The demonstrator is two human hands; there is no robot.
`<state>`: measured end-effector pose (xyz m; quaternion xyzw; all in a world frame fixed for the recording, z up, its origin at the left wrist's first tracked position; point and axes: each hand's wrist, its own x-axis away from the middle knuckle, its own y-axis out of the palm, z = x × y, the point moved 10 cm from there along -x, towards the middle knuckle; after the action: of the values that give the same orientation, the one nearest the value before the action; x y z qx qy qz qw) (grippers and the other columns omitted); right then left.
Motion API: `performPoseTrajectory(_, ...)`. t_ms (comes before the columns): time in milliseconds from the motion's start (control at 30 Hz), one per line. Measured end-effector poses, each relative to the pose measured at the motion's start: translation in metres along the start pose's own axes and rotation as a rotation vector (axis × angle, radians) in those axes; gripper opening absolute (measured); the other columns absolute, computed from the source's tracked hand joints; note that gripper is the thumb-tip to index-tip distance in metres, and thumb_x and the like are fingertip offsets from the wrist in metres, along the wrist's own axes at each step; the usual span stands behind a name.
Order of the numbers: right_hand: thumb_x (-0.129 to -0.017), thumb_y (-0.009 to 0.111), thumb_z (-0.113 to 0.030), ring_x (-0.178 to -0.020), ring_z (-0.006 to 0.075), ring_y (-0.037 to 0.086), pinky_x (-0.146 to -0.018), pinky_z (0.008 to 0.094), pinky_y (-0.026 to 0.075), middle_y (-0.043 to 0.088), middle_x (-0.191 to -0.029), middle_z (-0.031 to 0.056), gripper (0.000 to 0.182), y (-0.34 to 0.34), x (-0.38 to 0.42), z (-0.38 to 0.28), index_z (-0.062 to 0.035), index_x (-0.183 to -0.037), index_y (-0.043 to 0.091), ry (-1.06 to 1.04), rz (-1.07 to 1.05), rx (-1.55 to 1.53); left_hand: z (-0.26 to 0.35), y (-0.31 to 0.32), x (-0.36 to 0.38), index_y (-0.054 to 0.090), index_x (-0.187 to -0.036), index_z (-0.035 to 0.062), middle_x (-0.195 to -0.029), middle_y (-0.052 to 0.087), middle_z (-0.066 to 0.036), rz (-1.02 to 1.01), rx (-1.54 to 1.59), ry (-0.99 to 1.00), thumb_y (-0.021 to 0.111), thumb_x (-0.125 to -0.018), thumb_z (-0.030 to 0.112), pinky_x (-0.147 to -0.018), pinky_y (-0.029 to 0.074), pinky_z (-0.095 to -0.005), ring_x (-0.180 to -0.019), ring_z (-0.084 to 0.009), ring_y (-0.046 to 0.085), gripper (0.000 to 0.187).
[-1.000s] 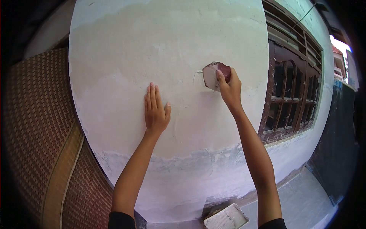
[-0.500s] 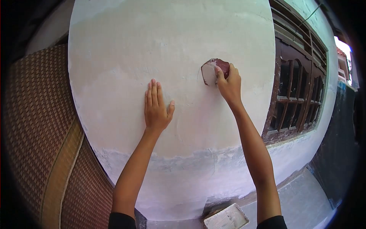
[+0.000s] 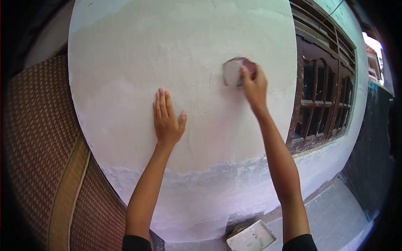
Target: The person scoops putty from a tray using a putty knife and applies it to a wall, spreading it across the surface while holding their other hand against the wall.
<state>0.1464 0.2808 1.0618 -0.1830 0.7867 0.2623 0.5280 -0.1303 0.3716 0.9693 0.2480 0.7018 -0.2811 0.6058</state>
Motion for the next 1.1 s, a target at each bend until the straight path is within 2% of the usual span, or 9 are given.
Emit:
performPoseTrajectory(133, -0.090, 0.067, -0.026, -0.089, 0.0388, 0.062, -0.082, 0.0455, 0.049, 0.063, -0.099, 0.0267, 0.038, 0.019, 0.009, -0.001, 0.0036, -0.113, 0.060, 0.070, -0.145, 0.228, -0.002, 0.000, 0.003, 0.025, -0.151, -0.0055, -0.159, 0.024, -0.023, 0.021, -0.048, 0.023, 0.056, -0.091, 0.026, -0.120, 0.020, -0.0486, -0.148, -0.0366, 0.022, 0.074)
performPoseTrajectory(200, -0.091, 0.066, -0.026, -0.092, 0.0384, 0.063, -0.084, 0.0464, 0.048, 0.064, -0.100, 0.0267, 0.035, -0.011, -0.008, 0.024, 0.0039, -0.109, 0.061, 0.024, 0.046, 0.170, -0.005, 0.000, 0.002, 0.025, -0.152, -0.0053, -0.159, 0.025, -0.023, 0.010, -0.073, 0.020, 0.056, -0.091, 0.027, -0.120, 0.020, -0.0488, -0.148, -0.0364, 0.022, 0.075)
performPoseTrajectory(300, -0.092, 0.065, -0.023, -0.086, 0.0275, 0.067, -0.078, 0.0389, 0.051, 0.068, -0.097, 0.0207, 0.031, -0.042, -0.007, 0.034, 0.0042, -0.106, 0.064, 0.317, 0.104, 0.006, -0.006, 0.001, 0.004, 0.024, -0.152, -0.0047, -0.159, 0.024, -0.022, -0.012, -0.090, 0.024, 0.056, -0.091, 0.027, -0.120, 0.020, -0.0488, -0.148, -0.0360, 0.022, 0.075)
performPoseTrajectory(400, -0.092, 0.066, -0.023, -0.081, 0.0234, 0.066, -0.073, 0.0358, 0.051, 0.068, -0.095, 0.0179, 0.032, -0.030, -0.005, 0.029, 0.0049, -0.109, 0.063, 0.142, 0.071, -0.039, -0.005, 0.004, 0.003, 0.024, -0.153, -0.0037, -0.159, 0.023, -0.022, 0.000, -0.094, 0.021, 0.056, -0.092, 0.028, -0.120, 0.020, -0.0491, -0.148, -0.0359, 0.022, 0.076)
performPoseTrajectory(567, -0.093, 0.065, -0.026, -0.088, 0.0335, 0.065, -0.080, 0.0416, 0.049, 0.067, -0.095, 0.0235, 0.036, 0.000, 0.006, 0.018, 0.0042, -0.111, 0.062, 0.087, -0.090, 0.172, -0.005, 0.005, 0.005, 0.023, -0.153, -0.0035, -0.159, 0.023, -0.022, -0.012, -0.141, 0.019, 0.056, -0.092, 0.030, -0.120, 0.020, -0.0496, -0.148, -0.0362, 0.022, 0.077)
performPoseTrajectory(700, -0.094, 0.063, -0.018, -0.084, 0.0236, 0.066, -0.078, 0.0357, 0.051, 0.069, -0.096, 0.0172, 0.027, -0.046, -0.006, 0.039, 0.0044, -0.109, 0.063, 0.274, 0.167, -0.040, -0.006, 0.000, 0.004, 0.024, -0.152, -0.0037, -0.159, 0.024, -0.022, 0.000, -0.100, 0.026, 0.056, -0.092, 0.029, -0.120, 0.021, -0.0497, -0.148, -0.0365, 0.023, 0.076)
performPoseTrajectory(833, -0.093, 0.066, -0.021, -0.082, 0.0263, 0.064, -0.077, 0.0379, 0.050, 0.066, -0.091, 0.0192, 0.030, -0.004, 0.005, 0.011, 0.0042, -0.108, 0.062, -0.002, 0.014, -0.080, -0.004, 0.003, 0.003, 0.025, -0.152, -0.0040, -0.159, 0.024, -0.022, 0.005, -0.111, 0.032, 0.057, -0.091, 0.028, -0.120, 0.021, -0.0498, -0.148, -0.0370, 0.023, 0.076)
performPoseTrajectory(900, -0.092, 0.066, -0.023, -0.083, 0.0319, 0.061, -0.076, 0.0401, 0.048, 0.063, -0.091, 0.0224, 0.032, 0.016, 0.021, -0.011, 0.0042, -0.109, 0.062, 0.037, -0.139, 0.141, -0.003, 0.003, 0.004, 0.025, -0.152, -0.0040, -0.159, 0.024, -0.023, -0.012, -0.129, 0.032, 0.057, -0.091, 0.028, -0.120, 0.021, -0.0498, -0.148, -0.0371, 0.023, 0.076)
performPoseTrajectory(1100, -0.093, 0.064, -0.019, -0.082, 0.0248, 0.067, -0.076, 0.0363, 0.052, 0.069, -0.091, 0.0184, 0.027, -0.036, 0.002, 0.025, 0.0046, -0.106, 0.063, 0.257, 0.156, 0.046, -0.004, 0.002, 0.004, 0.023, -0.153, -0.0037, -0.159, 0.023, -0.023, -0.008, -0.096, 0.029, 0.056, -0.092, 0.028, -0.120, 0.020, -0.0494, -0.148, -0.0368, 0.021, 0.076)
